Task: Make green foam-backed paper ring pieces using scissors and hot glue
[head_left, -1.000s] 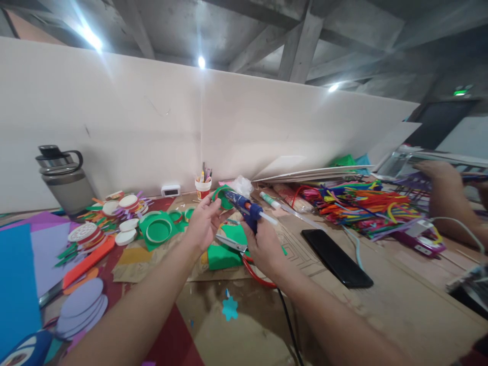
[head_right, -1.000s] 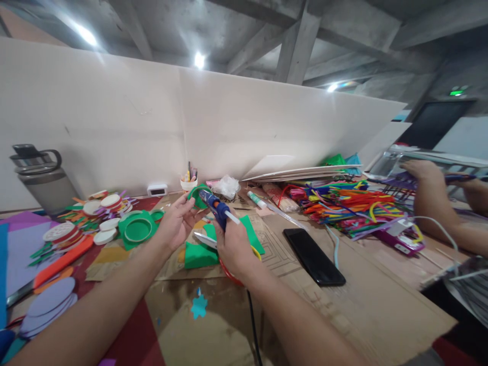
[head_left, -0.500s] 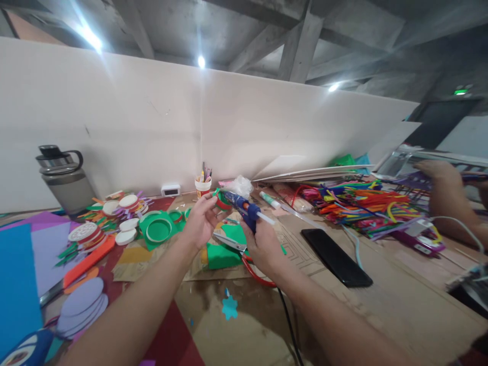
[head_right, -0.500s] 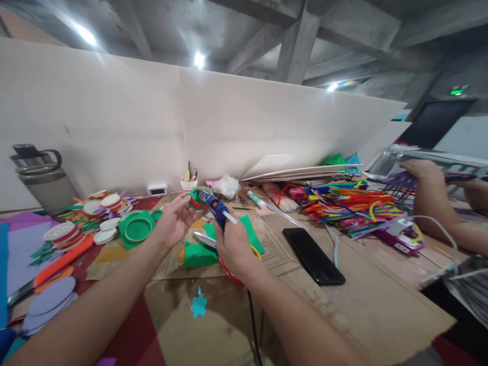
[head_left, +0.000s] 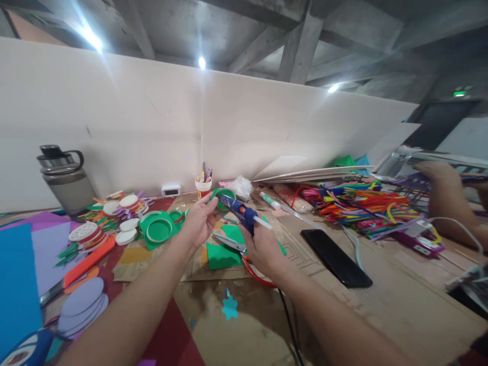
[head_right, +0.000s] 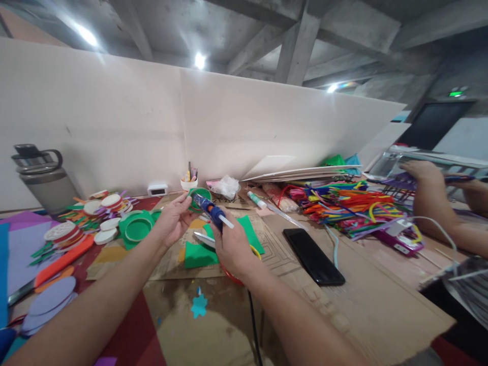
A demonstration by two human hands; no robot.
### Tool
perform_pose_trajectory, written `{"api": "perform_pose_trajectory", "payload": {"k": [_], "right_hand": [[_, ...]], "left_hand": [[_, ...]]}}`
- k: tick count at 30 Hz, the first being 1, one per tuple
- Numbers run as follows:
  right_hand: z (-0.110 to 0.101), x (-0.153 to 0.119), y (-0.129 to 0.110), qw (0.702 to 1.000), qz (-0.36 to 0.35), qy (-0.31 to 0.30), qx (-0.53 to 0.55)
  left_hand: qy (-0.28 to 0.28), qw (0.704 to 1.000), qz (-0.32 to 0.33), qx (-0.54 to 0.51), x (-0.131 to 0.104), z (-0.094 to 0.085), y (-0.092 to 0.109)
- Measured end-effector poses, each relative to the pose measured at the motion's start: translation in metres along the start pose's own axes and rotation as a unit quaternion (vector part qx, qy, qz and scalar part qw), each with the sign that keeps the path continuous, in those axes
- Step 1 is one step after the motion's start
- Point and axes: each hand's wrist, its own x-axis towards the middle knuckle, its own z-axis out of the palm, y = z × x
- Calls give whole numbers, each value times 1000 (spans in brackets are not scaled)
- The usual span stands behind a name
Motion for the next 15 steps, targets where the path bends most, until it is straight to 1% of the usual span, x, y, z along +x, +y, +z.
{"api": "perform_pose_trajectory", "payload": {"k": [7,11,15], "right_hand": [[0,-1,4,999,30,33,-17],[1,-1,3,998,43,37,-12],[1,-1,3,998,47,50,-15]], "left_hand": [[29,999,-18,-20,-4,8,0],[47,999,-14,-23,-3,8,-1],[49,998,-14,-29,-2,6,-1]]}}
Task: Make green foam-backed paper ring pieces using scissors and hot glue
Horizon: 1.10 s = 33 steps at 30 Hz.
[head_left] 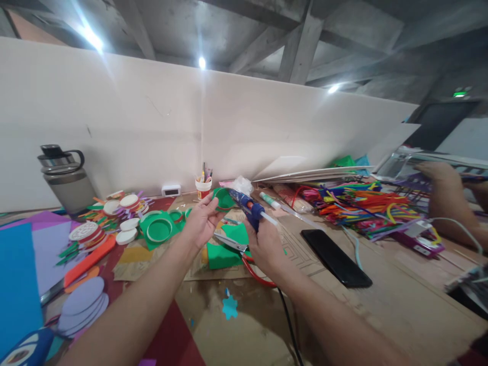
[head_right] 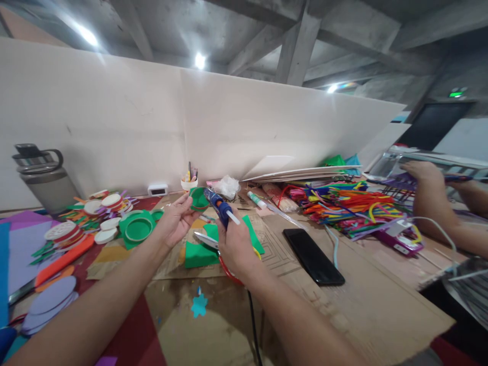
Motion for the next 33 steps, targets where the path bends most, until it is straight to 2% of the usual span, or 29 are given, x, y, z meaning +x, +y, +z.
{"api": "perform_pose_trajectory", "payload": {"k": [14,22,26,33], "right_hand": [[-4,1,-4,997,-29,-64,38],[-2,1,1,1000,-10,-21,19],[-1,1,3,1000,12,-6,7],[-3,3,0,999,-5,-38,38]], "left_hand": [[-41,999,-16,3,0,-4,1],[-66,998,-24,-5,1,-7,-7],[-60,998,-19,-11,1,-8,-8],[-63,998,-23,6,1,-9,-6]]}}
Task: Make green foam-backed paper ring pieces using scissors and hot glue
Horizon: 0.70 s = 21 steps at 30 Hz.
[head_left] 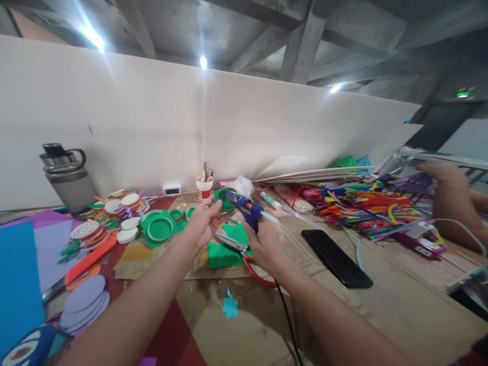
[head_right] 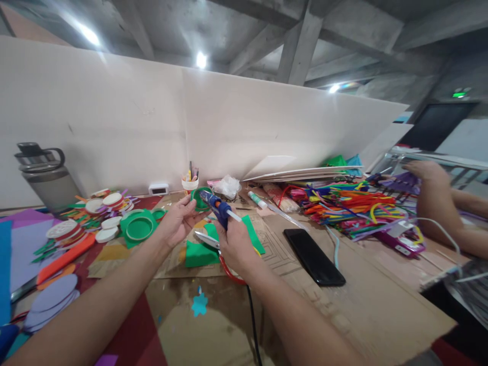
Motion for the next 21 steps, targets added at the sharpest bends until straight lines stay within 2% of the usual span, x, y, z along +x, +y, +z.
{"api": "perform_pose_trajectory", "payload": {"k": [3,8,15,21], "right_hand": [[-2,1,-4,999,4,-22,26],[-2,1,-7,999,2,-22,39],[0,-1,1,1000,8,8,-10],[2,-3,2,999,32,37,-11]], "left_hand": [[-5,1000,5,9,0,0,1],[-5,1000,10,9,-1,2,2],[-1,1000,5,-7,-3,7,1],[3,1000,17,-10,-2,5,0]]}}
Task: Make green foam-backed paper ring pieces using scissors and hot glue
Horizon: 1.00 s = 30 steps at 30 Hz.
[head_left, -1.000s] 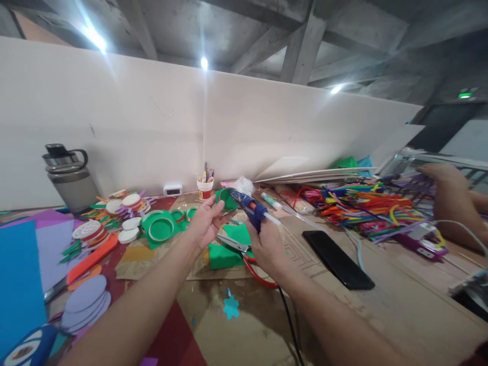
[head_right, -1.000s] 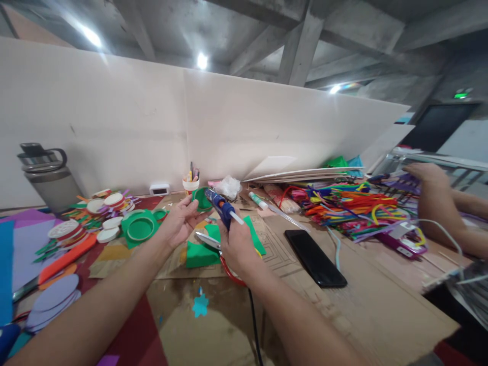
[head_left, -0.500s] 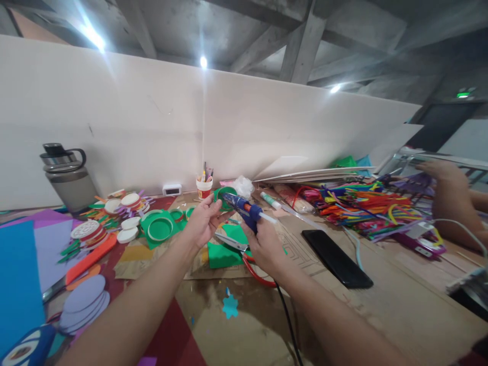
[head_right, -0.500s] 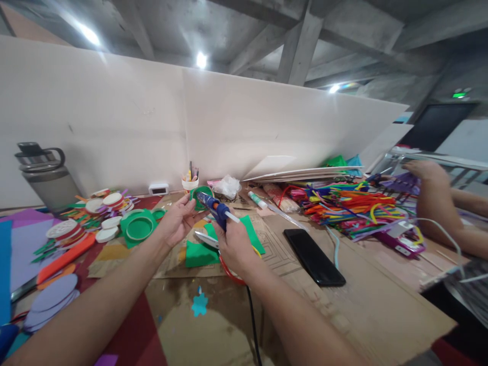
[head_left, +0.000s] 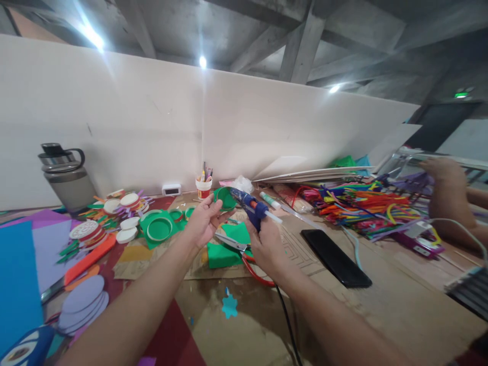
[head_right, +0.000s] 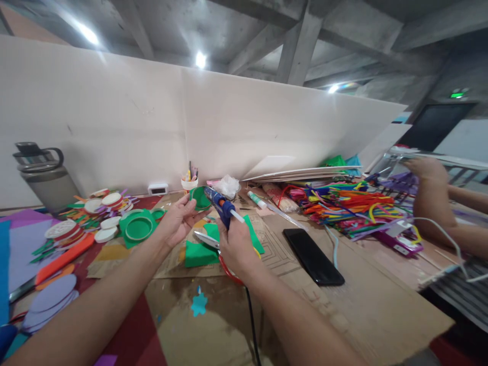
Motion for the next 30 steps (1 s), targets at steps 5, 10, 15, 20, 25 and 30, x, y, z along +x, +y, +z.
{"api": "perform_pose_trajectory", "payload": {"k": [5,10,15,20,25,30], "right_hand": [[-1,2,-3,999,-9,-22,35],[-1,2,-4,996,-8,-66,61],[-1,2,-3,999,1,-12,49],[-1,1,-1,1000,-2,13,20],[-1,2,2,1000,-13,-9,7],[-1,2,0,998,-37,-43,6]], "left_hand": [[16,1000,7,-4,2,-1,0],[4,1000,1,9,2,-2,0],[2,1000,0,8,1,0,-3],[18,1000,14,-1,-2,4,-3],[3,1000,-8,14,-2,3,5],[33,999,-18,5,1,-2,12]]}}
